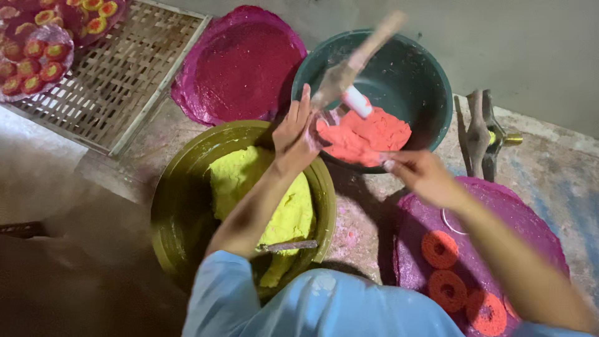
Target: The person scoops pink dough-like material into a handheld wooden press mold, clamps it to form a ring-shaped piece, and ejects it onto a purple board. They repeat the cycle, adding a yellow center to some pieces, and finished rings accumulate on the board.
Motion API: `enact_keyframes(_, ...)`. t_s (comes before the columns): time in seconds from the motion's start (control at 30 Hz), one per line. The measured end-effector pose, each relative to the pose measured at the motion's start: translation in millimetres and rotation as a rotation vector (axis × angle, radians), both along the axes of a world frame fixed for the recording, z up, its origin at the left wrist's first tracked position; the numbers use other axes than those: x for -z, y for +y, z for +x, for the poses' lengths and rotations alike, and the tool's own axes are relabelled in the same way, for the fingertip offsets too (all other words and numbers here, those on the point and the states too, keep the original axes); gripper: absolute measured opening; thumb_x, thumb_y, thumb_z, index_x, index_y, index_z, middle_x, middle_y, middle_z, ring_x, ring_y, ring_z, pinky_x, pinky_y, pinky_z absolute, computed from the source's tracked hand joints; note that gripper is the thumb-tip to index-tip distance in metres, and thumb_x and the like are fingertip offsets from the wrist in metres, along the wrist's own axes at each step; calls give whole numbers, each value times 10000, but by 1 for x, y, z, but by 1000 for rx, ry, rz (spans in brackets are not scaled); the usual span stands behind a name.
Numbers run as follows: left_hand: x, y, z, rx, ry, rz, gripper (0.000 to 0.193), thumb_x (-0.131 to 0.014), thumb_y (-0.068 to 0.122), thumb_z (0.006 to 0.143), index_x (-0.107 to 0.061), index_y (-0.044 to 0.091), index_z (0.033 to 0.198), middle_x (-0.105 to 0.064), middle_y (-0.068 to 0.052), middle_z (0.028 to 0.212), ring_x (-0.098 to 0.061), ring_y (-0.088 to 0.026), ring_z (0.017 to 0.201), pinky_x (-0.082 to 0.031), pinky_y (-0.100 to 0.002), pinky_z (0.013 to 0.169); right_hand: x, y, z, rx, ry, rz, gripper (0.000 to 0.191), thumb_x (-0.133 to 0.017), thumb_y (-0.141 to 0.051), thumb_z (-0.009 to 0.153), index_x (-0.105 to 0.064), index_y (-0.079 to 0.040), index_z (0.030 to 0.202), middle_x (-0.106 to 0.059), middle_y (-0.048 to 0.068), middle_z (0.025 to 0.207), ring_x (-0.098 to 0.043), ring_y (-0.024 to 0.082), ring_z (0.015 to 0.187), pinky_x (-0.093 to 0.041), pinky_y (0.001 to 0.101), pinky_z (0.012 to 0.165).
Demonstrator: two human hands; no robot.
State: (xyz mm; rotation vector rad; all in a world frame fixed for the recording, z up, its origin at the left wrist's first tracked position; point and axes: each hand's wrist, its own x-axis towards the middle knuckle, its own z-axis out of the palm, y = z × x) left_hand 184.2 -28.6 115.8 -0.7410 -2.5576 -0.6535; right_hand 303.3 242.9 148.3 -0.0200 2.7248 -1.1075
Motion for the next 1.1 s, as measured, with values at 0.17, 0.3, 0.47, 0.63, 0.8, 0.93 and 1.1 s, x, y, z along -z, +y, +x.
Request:
enact_keyframes(0.17, 6, 18, 23, 165, -195, 15, 754, -618, 306, 974, -361, 39, 1631, -624, -146, 1236, -666, -286, 1024, -574, -407, 881, -34, -6, -36, -375, 92, 360, 268, -588, -264, 963, -785, -103, 1045, -727, 163, 821, -668, 292, 714, -528, 445, 627)
enact_keyframes(0.3, 37, 23, 27, 419, -112, 124, 638, -634, 332, 966, -481, 61, 1523, -579, -152, 1404, -617, -304, 1231, -482, -402, 1048, -31, -63, -6, -359, 203, 832, 181, -543, -171, 924, -686, -142, 1032, -736, 84, 881, -730, 288, 800, -576, 444, 639)
enact_keyframes(0.47, 56, -7, 18, 331, -758, 124, 517, -640, 462, 909, -647, 129, 1305, -741, -59, 1310, -714, -197, 1244, -536, -295, 1145, -91, -68, 25, -523, 534, 990, 270, -584, -217, 803, -669, -82, 1021, -683, 80, 849, -737, 266, 726, -590, 400, 590)
enact_keyframes(0.63, 39, -11, -2, 325, -189, -152, 458, -669, 461, 960, -613, 174, 1312, -481, -164, 1526, -469, -316, 1373, -349, -396, 1162, -148, -57, 25, -382, 250, 1034, 269, -564, -183, 872, -668, -165, 1119, -709, 64, 838, -742, 278, 680, -593, 435, 555)
enact_keyframes(0.8, 49, 29, 3, 714, -882, 695, 623, -548, 386, 963, -470, 110, 1516, -492, -119, 1568, -478, -250, 1442, -374, -329, 1234, -94, -78, -7, -470, 298, 986, 201, -575, -197, 913, -697, -154, 1066, -743, 86, 785, -746, 273, 673, -588, 437, 562)
enact_keyframes(0.93, 64, 40, 8, 349, -317, 117, 617, -516, 171, 944, -481, 107, 1556, -547, -103, 1545, -549, -253, 1397, -420, -351, 1201, -67, -62, -11, -519, 357, 865, 219, -569, -188, 944, -693, -132, 1115, -738, 86, 748, -743, 285, 648, -584, 439, 537)
enact_keyframes(1.1, 59, 25, -17, 241, -240, 260, 659, -792, 363, 864, -545, 108, 1418, -581, -186, 1404, -579, -342, 1268, -468, -454, 1092, -86, -20, 1, -274, 207, 800, 300, -632, -195, 894, -687, -142, 1184, -735, 121, 825, -741, 329, 746, -577, 482, 618)
